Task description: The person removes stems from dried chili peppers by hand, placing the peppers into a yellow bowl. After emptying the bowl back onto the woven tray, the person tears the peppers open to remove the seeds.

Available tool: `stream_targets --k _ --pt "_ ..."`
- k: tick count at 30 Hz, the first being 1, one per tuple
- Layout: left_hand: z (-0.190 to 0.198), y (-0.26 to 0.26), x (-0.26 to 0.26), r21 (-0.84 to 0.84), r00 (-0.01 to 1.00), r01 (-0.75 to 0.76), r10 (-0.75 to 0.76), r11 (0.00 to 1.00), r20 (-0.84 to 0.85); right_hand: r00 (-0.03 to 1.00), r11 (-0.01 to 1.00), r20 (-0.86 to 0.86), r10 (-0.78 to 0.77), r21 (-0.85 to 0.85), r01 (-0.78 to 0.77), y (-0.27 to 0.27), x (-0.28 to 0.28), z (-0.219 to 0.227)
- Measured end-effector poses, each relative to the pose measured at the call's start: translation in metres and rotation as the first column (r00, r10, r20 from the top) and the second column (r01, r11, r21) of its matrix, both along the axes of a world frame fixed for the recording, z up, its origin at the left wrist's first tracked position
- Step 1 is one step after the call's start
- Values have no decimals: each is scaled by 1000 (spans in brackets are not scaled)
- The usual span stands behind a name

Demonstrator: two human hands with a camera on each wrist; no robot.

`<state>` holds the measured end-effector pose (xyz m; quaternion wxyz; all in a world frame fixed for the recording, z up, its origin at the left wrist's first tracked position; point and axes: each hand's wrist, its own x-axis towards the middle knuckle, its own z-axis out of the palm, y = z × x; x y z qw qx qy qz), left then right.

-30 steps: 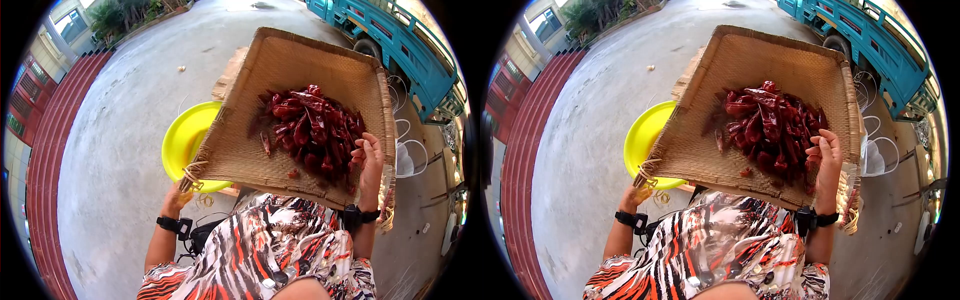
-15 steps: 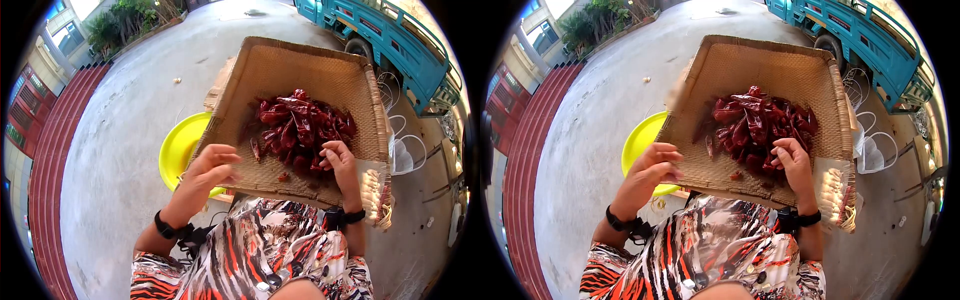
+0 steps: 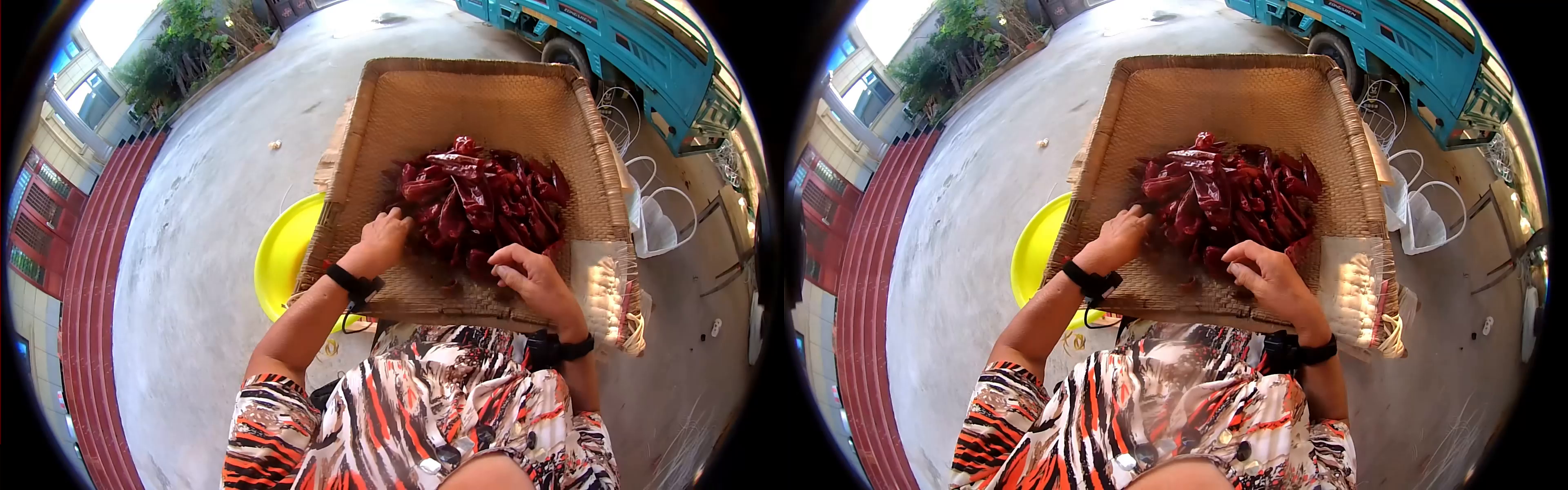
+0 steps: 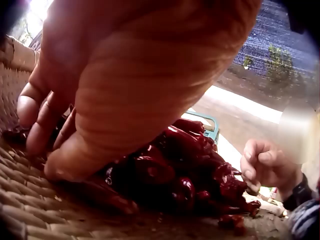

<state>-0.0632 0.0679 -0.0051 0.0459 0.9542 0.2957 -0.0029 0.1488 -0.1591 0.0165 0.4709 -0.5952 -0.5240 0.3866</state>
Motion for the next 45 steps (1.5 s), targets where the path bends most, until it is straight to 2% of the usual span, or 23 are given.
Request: stream_targets --k 3,4,6,7,8,11,13,15,17,19,22,23,24,27,30,32,34,35,36,39,41,42,45 --pt "12 3 -4 83 994 53 -45 995 -99 1000 1000 21 -6 16 6 -2 -1 -1" --pt "17 0 -5 103 997 68 -63 992 -50 999 1000 37 -6 23 5 -1 -1 -1" --pt "41 -6 -9 -198 994 106 -98 974 52 997 997 71 1 72 -6 1 -2 -4" --pt "49 -8 -9 -345 989 133 -104 929 103 996 995 86 4 94 -12 2 -3 -5" --pt "49 -5 -8 -443 955 268 -178 856 236 997 995 75 -19 102 12 3 -6 -2" --pt "83 -30 9 -726 971 225 -85 650 224 995 991 87 -52 131 40 13 -16 10" --pt "83 -39 18 -782 957 272 -72 561 281 987 985 155 -32 173 5 21 -20 11" --pt "79 -48 22 -855 925 339 28 394 379 998 976 53 -32 215 20 26 -21 2" --pt "78 -46 21 -879 921 358 35 315 387 997 975 -77 17 224 0 26 -17 -1" --pt "77 -43 18 -899 919 373 44 230 393 999 979 -32 -29 202 35 25 -17 1" --pt "89 -36 7 -779 909 308 73 547 411 984 964 79 -159 227 138 24 -16 14" --pt "99 -34 0 -790 887 211 227 576 403 969 952 121 -214 248 179 25 -16 18" --pt "103 -28 -9 -728 850 123 306 675 428 927 919 232 -296 332 211 27 -13 19" --pt "104 1 -44 -416 766 -230 427 880 480 815 879 392 -427 392 273 38 -7 24" --pt "76 43 -87 -134 760 -521 530 843 378 596 804 601 -533 580 134 54 -3 25" --pt "60 57 -106 58 706 -696 667 716 238 558 812 642 -525 574 102 65 -4 22" --pt "51 51 -109 178 699 -714 674 677 242 501 822 696 -515 566 59 74 -7 19" --pt "48 48 -110 235 695 -719 677 654 242 474 837 721 -505 543 67 79 -7 15" --pt "54 39 -106 226 779 -625 574 747 253 446 852 747 -493 518 74 83 -7 11" --pt "64 18 -79 -183 750 -291 342 939 566 456 830 719 -525 552 84 86 -9 7" --pt "82 -5 -55 -513 789 -74 365 855 495 507 803 661 -553 585 112 85 -6 3" --pt "80 -13 -43 -569 829 9 312 822 464 514 765 628 -585 637 92 81 -5 6" --pt "80 -33 -10 -696 936 205 69 688 344 749 765 366 -552 578 282 63 -22 26"
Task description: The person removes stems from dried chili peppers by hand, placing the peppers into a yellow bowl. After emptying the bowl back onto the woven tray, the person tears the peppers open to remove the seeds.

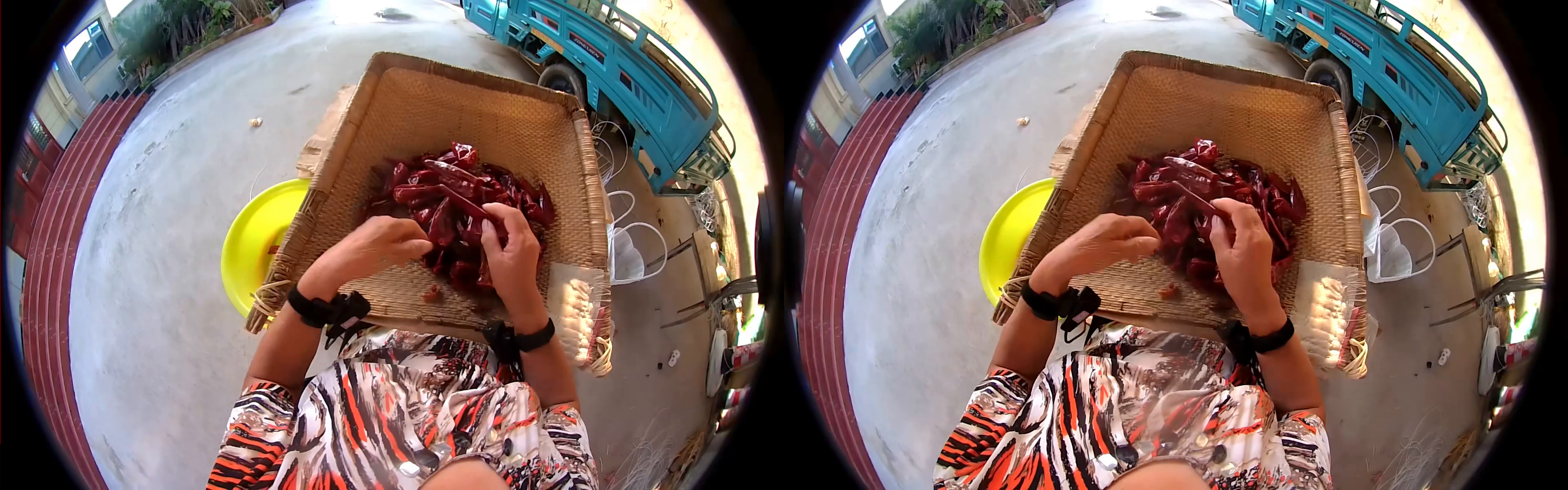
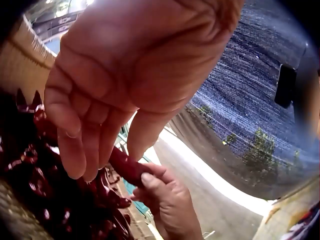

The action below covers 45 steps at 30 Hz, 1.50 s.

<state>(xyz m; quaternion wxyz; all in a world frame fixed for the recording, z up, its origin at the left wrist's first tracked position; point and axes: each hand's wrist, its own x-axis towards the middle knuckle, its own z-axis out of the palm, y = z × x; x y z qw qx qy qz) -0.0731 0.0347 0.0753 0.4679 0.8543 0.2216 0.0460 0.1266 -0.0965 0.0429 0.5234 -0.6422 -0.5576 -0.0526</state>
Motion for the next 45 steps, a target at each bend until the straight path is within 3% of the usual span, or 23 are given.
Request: stream_targets --k 2,4,5,8,11,13,14,16,20,22,24,26,28,29,30,32,34,36,39,41,42,43,45 --pt "-9 -15 18 -229 990 27 6 973 142 960 990 -257 115 -53 -132 -9 -6 1" --pt "-20 -20 33 -290 976 -4 67 957 208 804 946 -541 245 -49 -321 -15 -11 -1" --pt "-25 -19 38 -302 970 -14 86 953 226 726 911 -603 330 2 -412 -14 -8 -8" --pt "-28 -21 38 -419 943 -17 153 908 294 507 848 -782 363 52 -527 -16 -6 -10" --pt "-36 -22 35 -535 868 -46 299 843 396 676 867 -662 324 -78 -491 -14 -13 -7" --pt "-34 -18 29 -554 805 -101 395 826 442 811 869 -479 337 -172 -464 -13 -11 3" --pt "-28 -13 23 -554 784 -220 483 803 389 861 871 -376 342 -216 -441 -10 -9 9" --pt "-18 2 8 -488 703 -376 586 788 404 982 965 -112 153 -196 -173 -1 0 17" --pt "-9 43 -34 -216 545 -692 695 688 468 943 985 325 -73 -122 119 25 24 27" --pt "-19 65 -56 -134 518 -780 751 611 410 929 974 359 -87 -163 154 38 30 17" --pt "-24 71 -72 178 466 -884 772 433 433 904 964 420 -79 -197 176 49 30 9" --pt "-35 73 -77 466 429 -865 757 187 494 898 969 434 -67 -185 162 54 31 5" --pt "-8 53 -65 66 537 -832 771 550 343 905 977 421 -57 -163 137 53 30 10" --pt "-7 48 -59 -7 647 -731 697 682 310 911 987 399 -103 -69 142 53 27 12" --pt "-6 42 -51 -85 744 -607 603 790 289 942 992 323 -90 -53 113 51 24 16" --pt "7 19 -26 -257 852 -434 486 864 195 984 998 165 -60 -15 64 42 17 23" --pt "20 -2 -1 -406 894 -325 417 854 161 957 992 -276 91 -58 -111 31 4 27" --pt "11 -3 12 -553 908 -230 382 801 175 873 953 -439 215 -100 -285 22 -3 26" --pt "-2 -5 23 -754 846 -176 489 633 213 671 873 -674 309 -80 -482 12 -12 22" --pt "-20 -1 23 -844 829 -111 517 524 212 757 837 -532 381 -149 -526 7 -13 22" --pt "-22 0 23 -826 801 -159 560 541 212 787 819 -454 418 -186 -543 4 -12 23" --pt "-23 2 20 -806 771 -207 600 554 214 746 745 -529 405 -282 -605 -1 -8 23" --pt "-11 5 12 -747 675 -348 705 566 220 873 847 -189 450 -220 -484 0 -3 30"
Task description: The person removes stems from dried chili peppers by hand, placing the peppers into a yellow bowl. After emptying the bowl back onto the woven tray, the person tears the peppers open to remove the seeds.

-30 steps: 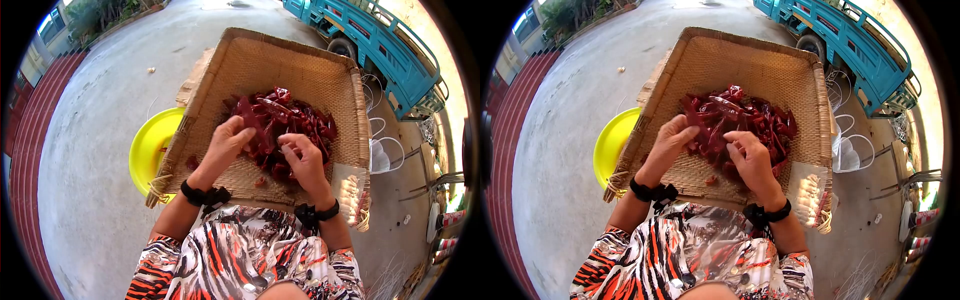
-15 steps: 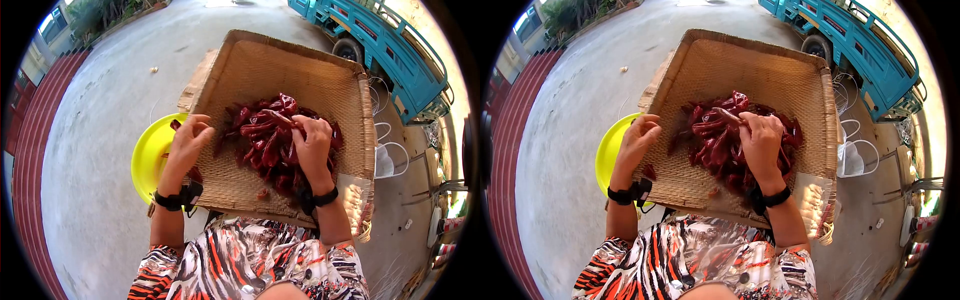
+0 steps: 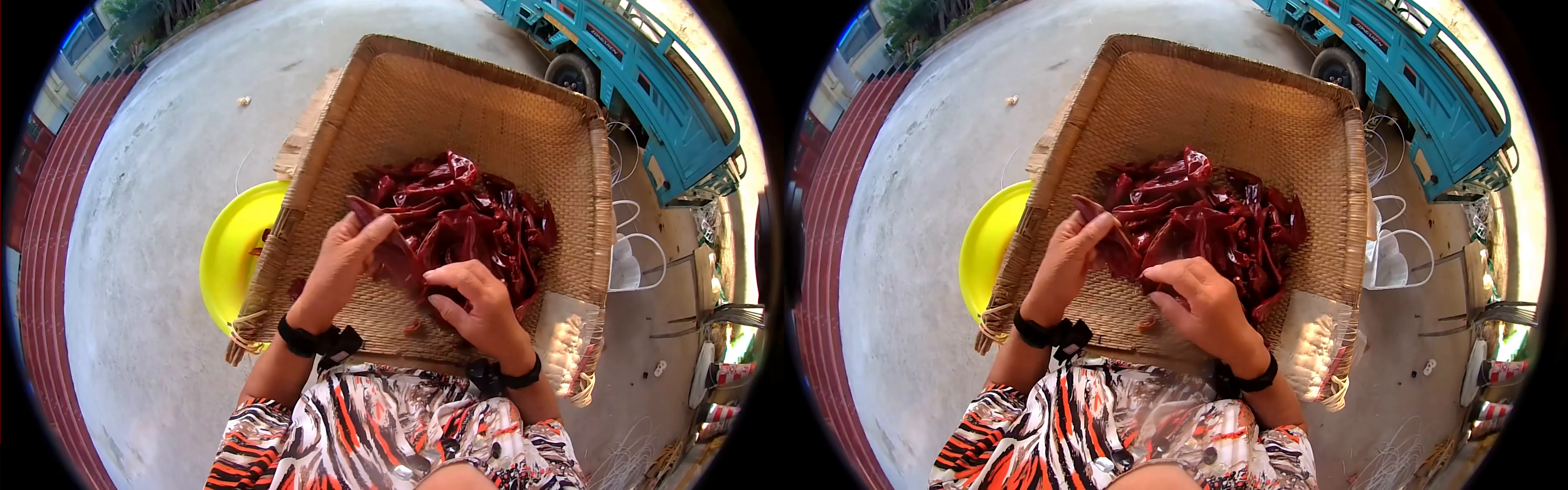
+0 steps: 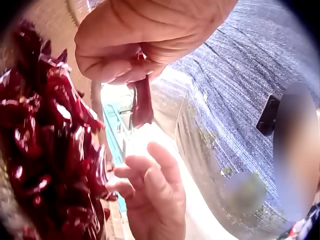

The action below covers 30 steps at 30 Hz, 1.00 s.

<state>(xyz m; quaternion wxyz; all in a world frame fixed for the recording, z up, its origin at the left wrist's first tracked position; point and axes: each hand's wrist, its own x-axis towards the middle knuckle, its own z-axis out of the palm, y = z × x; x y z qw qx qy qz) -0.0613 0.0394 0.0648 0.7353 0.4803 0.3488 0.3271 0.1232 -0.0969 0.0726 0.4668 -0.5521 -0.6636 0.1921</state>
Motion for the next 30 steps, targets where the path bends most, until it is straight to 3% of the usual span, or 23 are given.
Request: stream_targets --k 1,3,4,5,7,9,13,15,17,19,21,23,26,28,29,30 --pt "8 3 -6 6 994 -103 103 995 34 990 990 136 -40 136 21 1 2 2" --pt "11 19 -23 -7 937 -309 305 951 169 967 965 46 -250 95 244 -3 7 2" --pt "12 26 -30 -41 854 -493 493 869 167 940 942 65 -334 73 329 -2 11 3" --pt "9 35 -41 -12 794 -577 564 817 225 906 910 85 -415 51 412 0 14 3" --pt "-3 51 -68 -25 707 -654 623 756 334 893 915 218 -394 2 403 -1 19 -1" --pt "-4 57 -79 -195 583 -722 735 664 347 871 930 354 -342 -9 369 -1 18 -5" --pt "-9 51 -75 -260 648 -673 722 692 244 815 933 478 -329 33 358 -3 15 -23" --pt "0 35 -54 -56 839 -519 521 853 155 847 926 388 -363 54 373 -2 17 -22" --pt "9 18 -33 118 973 -230 230 966 15 878 912 251 -408 55 408 -4 19 -22" --pt "20 -1 -12 178 987 118 -95 977 -133 908 912 90 -410 10 410 -6 16 -7" --pt "25 -17 7 88 940 312 -294 946 -174 920 931 -152 -362 -114 347 -11 11 1" --pt "21 -24 20 -25 902 421 -421 907 -94 920 969 -318 -228 -166 183 -12 9 -4" --pt "12 -22 23 -87 898 439 -440 894 9 840 987 -537 -72 -159 -17 -8 2 -3" --pt "9 -19 19 -146 911 413 -410 899 46 821 974 -566 -76 -220 -61 -7 1 -1" --pt "9 -17 14 -100 931 364 -363 926 25 810 965 -581 -80 -249 -84 -6 1 -1" --pt "9 -15 8 -52 949 314 -314 948 6 884 974 -464 -58 -221 -52 -3 -1 -2"
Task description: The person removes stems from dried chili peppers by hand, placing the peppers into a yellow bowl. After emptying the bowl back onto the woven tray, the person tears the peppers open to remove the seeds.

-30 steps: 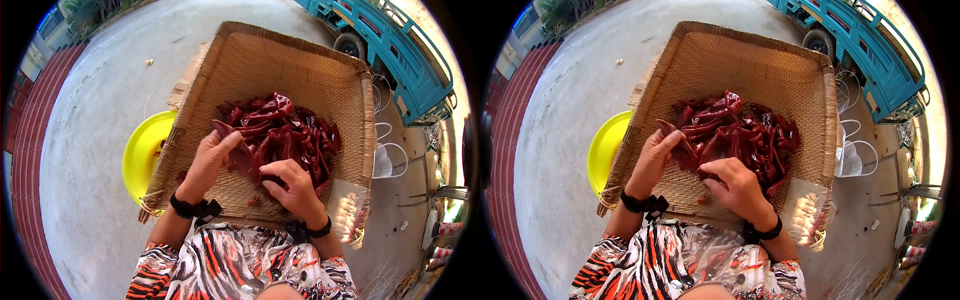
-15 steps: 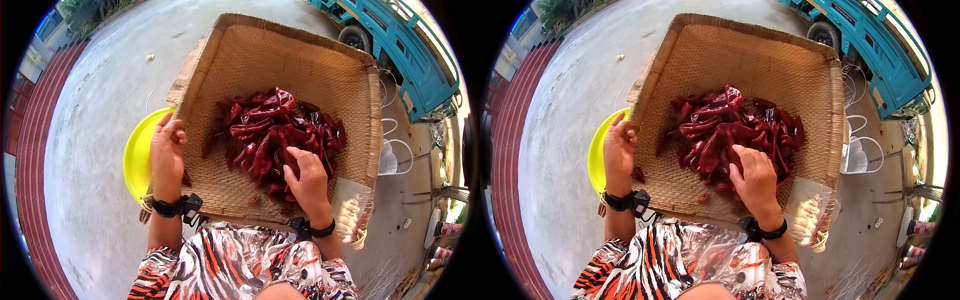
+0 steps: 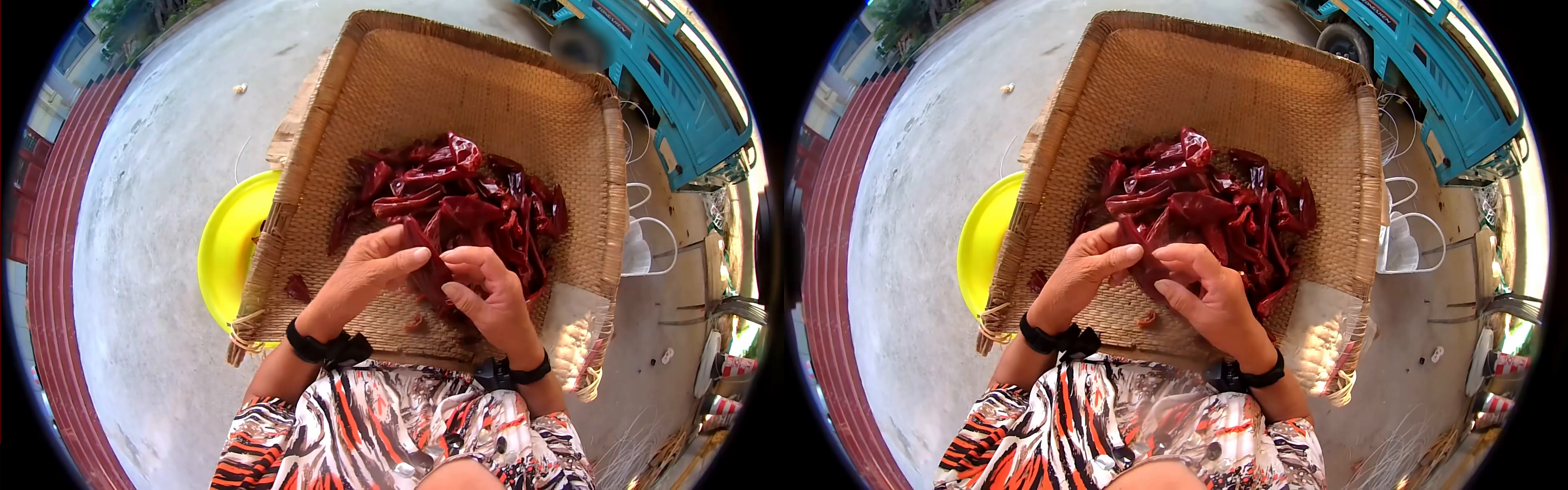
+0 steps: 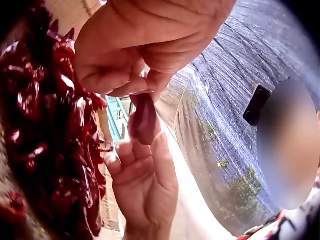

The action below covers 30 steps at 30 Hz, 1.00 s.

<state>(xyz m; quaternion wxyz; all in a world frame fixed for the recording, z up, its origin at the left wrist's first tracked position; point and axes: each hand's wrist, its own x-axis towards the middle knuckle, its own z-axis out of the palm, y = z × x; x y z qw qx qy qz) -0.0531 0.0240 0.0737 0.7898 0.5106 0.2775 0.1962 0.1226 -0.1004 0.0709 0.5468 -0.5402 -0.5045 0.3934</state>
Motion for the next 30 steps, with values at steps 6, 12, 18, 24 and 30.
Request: stream_targets --k 6,12,18,24,30 --pt "7 25 -33 169 793 -609 588 775 160 757 964 639 -139 261 -43 15 -2 -13" --pt "-14 66 -78 14 423 -897 848 442 318 624 979 773 -117 197 -60 17 -9 -21" --pt "-45 93 -116 -322 311 -881 938 346 155 597 977 789 -145 208 -37 21 -9 -31" --pt "-23 81 -99 429 585 -729 811 533 -12 619 946 753 -223 321 -49 25 -9 -37" --pt "13 43 -100 658 394 422 527 624 -753 721 865 549 -422 481 141 20 -8 -28"
